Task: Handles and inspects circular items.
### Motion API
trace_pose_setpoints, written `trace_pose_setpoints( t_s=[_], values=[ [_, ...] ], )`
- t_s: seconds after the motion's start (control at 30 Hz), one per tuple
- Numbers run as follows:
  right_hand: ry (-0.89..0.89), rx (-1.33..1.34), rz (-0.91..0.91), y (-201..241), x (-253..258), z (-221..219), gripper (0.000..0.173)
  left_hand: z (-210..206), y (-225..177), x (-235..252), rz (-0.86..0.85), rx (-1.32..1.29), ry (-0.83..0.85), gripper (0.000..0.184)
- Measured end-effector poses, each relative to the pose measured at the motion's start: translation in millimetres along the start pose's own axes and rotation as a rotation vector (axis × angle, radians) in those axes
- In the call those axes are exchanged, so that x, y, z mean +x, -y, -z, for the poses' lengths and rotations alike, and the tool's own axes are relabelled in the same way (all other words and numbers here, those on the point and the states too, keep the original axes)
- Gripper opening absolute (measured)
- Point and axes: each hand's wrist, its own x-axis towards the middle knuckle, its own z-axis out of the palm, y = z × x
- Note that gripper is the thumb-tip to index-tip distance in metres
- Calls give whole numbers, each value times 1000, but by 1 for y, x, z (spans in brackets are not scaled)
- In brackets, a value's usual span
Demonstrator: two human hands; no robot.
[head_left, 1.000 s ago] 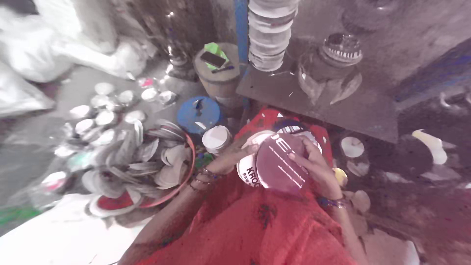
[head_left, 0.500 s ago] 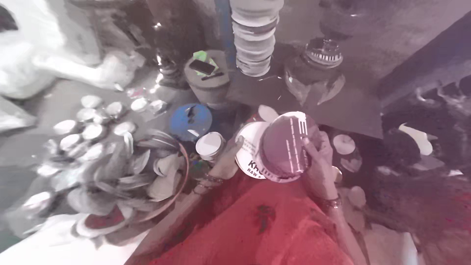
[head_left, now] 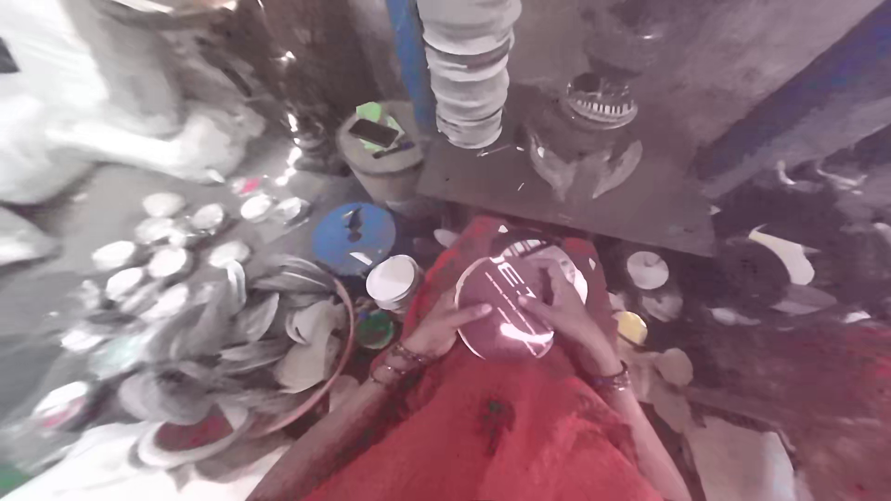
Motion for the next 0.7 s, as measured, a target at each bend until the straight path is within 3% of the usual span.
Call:
trace_pose_setpoints(
  t_s=[0.07,0.13,0.23,0.4,0.53,0.6,0.7],
  values=[
    [2,245,-10,0,-3,3,59,1,-2,1,-21,7,67,50],
    [-6,311,-29,1,-1,4,60,-1,-7,5,-15,61,113,57],
    [-21,347,-86,0,2,8,38,-1,-16,18,14,226,175,56],
    [-490,217,-52,1,13,90,40,19,-21,50,-21,310,41,43],
    [-773,172,184,-10,47,183,34,38,-15,64,-26,299,-47,32],
    [-826,-53,119,-28,63,218,36,37,-13,67,3,302,-49,31],
    [-694,-685,-254,-62,80,241,64,38,-7,69,18,337,-28,29]
  ],
)
